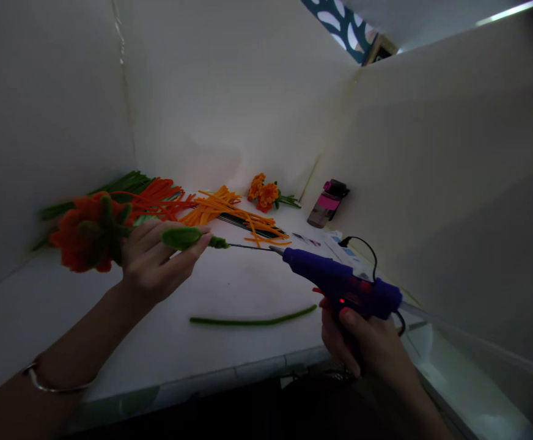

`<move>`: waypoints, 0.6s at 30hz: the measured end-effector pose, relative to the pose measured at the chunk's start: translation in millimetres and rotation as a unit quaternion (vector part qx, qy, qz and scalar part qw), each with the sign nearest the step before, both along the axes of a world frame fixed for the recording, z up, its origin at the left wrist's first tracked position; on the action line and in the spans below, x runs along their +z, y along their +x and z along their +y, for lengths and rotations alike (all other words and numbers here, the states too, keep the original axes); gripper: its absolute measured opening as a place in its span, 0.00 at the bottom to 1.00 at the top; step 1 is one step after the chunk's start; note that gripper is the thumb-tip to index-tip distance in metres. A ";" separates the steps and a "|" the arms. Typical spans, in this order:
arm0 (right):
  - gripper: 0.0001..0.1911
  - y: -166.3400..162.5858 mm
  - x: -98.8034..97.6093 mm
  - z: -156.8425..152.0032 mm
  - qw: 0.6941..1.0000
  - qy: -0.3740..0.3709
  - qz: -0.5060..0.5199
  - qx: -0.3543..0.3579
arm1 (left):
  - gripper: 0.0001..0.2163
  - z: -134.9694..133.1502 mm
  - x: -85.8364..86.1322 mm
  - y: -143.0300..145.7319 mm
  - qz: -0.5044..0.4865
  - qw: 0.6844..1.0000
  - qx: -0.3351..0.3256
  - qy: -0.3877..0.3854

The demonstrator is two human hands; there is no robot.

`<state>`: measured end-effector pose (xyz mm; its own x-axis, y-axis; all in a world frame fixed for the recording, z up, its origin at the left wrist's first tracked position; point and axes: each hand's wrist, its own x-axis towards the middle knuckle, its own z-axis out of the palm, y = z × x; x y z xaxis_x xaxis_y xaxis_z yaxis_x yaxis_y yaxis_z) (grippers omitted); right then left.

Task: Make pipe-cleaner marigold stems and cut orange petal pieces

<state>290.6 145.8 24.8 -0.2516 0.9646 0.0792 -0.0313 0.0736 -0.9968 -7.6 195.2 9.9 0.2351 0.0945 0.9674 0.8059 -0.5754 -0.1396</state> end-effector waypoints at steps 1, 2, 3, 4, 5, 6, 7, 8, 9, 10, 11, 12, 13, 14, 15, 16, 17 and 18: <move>0.22 -0.5 0.4 0.2 1.000 0.003 0.005 0.002 | 0.14 -0.1 2.5 1.5 0.025 0.998 0.021 0.056; 0.22 -0.8 1.0 0.1 1.000 0.005 0.015 0.004 | 0.14 -0.2 4.8 3.0 0.046 0.993 0.040 0.102; 0.22 -0.9 2.1 -0.3 1.000 0.007 0.029 0.006 | 0.14 -0.2 6.8 4.5 0.058 0.989 0.053 0.125; 0.22 -0.5 3.7 -0.8 0.999 0.007 0.044 0.007 | 0.13 0.0 8.3 5.8 0.061 0.988 0.060 0.126; 0.22 0.6 6.1 -1.6 0.998 0.006 0.059 0.009 | 0.11 0.2 9.5 7.0 0.055 0.992 0.057 0.097; 0.23 2.5 9.3 -2.5 0.997 0.004 0.072 0.011 | 0.09 0.6 10.3 7.9 0.050 0.996 0.047 0.055; 0.23 5.2 13.3 -3.4 0.997 0.005 0.082 0.013 | 0.06 1.1 10.9 8.6 0.048 0.998 0.034 0.006; 0.23 8.7 17.8 -4.1 0.996 0.013 0.088 0.010 | 0.04 1.5 11.2 9.0 0.049 0.997 0.019 -0.048; 0.23 12.8 22.6 -4.2 0.996 0.029 0.089 0.002 | 0.02 2.0 11.4 9.2 0.056 0.993 0.002 -0.105; 0.23 17.3 27.4 -3.6 0.995 0.050 0.086 -0.011 | 0.02 2.3 11.4 9.2 0.065 0.985 -0.017 -0.159; 0.22 21.9 31.9 -1.9 0.994 0.070 0.078 -0.024 | 0.03 2.5 11.3 9.0 0.075 0.974 -0.037 -0.211; 0.22 26.5 35.8 1.1 0.993 0.086 0.067 -0.035 | 0.04 2.6 11.2 8.8 0.086 0.961 -0.057 -0.258; 0.21 30.7 38.8 5.4 0.993 0.091 0.056 -0.041 | 0.05 2.7 10.9 8.6 0.100 0.945 -0.077 -0.303; 0.21 34.4 41.0 10.7 0.994 0.085 0.047 -0.039 | 0.05 2.7 10.6 8.5 0.115 0.928 -0.098 -0.341; 0.21 37.4 42.4 16.8 0.996 0.072 0.042 -0.032 | 0.05 2.9 10.2 8.4 0.129 0.912 -0.118 -0.371; 0.21 39.7 43.0 23.1 0.997 0.054 0.043 -0.022 | 0.05 3.1 9.7 8.5 0.141 0.898 -0.135 -0.394; 0.21 41.3 43.1 29.1 0.998 0.038 0.050 -0.012 | 0.05 3.4 9.2 8.6 0.154 0.885 -0.152 -0.413; 0.21 42.2 42.7 34.2 0.998 0.024 0.061 -0.004 | 0.05 3.7 8.7 8.7 0.165 0.873 -0.169 -0.428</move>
